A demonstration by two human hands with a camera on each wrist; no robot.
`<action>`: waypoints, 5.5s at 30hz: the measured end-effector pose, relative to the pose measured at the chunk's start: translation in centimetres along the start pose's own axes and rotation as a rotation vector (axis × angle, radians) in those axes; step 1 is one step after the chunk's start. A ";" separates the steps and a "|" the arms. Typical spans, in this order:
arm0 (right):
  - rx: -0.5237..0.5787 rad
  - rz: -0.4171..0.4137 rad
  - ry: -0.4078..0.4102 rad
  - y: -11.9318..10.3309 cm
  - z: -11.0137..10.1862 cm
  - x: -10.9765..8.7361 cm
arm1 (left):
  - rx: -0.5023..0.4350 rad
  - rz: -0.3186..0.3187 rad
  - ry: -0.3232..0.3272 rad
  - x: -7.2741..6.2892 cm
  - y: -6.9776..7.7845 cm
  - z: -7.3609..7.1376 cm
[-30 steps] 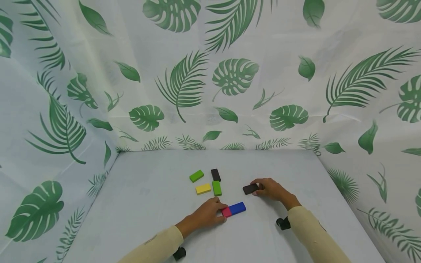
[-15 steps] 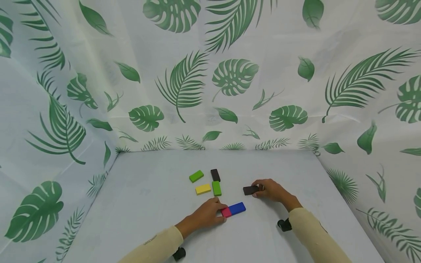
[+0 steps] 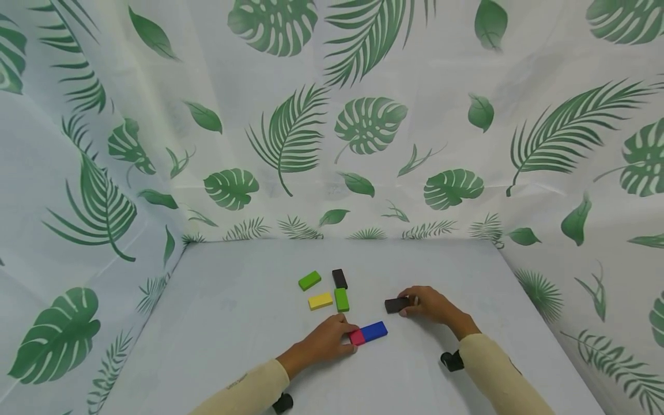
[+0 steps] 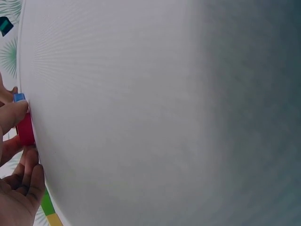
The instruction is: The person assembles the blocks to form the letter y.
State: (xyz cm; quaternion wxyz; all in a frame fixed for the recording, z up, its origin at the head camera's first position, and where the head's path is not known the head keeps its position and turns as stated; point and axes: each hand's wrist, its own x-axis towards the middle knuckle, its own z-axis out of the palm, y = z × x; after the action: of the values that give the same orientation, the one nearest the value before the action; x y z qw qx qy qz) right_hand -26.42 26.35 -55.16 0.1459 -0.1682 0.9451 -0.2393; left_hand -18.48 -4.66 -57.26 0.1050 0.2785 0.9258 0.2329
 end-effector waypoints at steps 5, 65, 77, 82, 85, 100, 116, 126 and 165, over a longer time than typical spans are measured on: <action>-0.003 -0.039 0.010 0.2 0.0 -0.3 | 0.003 0.008 0.004 -0.2 0.0 0.1; -0.021 -0.123 -0.064 -1.3 -0.5 -2.1 | 0.013 0.032 0.010 -0.1 0.1 -0.3; -0.049 -0.160 -0.083 -1.5 0.2 -1.9 | 0.011 0.031 0.013 -0.2 0.2 -0.4; -0.069 -0.160 -0.084 -1.6 0.6 -2.0 | 0.004 0.040 0.016 -0.2 0.0 -0.1; -0.086 -0.160 -0.082 -1.5 0.7 -1.9 | 0.012 0.040 0.015 -0.1 -0.2 0.1; -0.068 -0.134 -0.103 -1.7 1.0 -1.8 | -0.003 0.024 0.013 0.0 -0.2 0.2; -0.070 -0.120 -0.097 -2.0 0.7 -1.7 | -0.013 0.013 0.001 0.0 -0.2 0.0; -0.105 -0.119 -0.036 -2.1 0.8 -1.7 | -0.010 0.005 0.000 -0.1 -0.1 -0.1; -0.114 -0.305 -0.106 -4.1 2.1 -1.2 | -0.005 0.012 0.003 0.0 -0.1 0.0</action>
State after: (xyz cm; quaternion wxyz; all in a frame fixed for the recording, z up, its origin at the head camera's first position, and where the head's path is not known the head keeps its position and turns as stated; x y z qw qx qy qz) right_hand -23.62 22.60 -54.65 0.1479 -0.3302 0.9116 -0.1952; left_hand -18.49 -4.76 -57.29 0.1030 0.2833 0.9238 0.2360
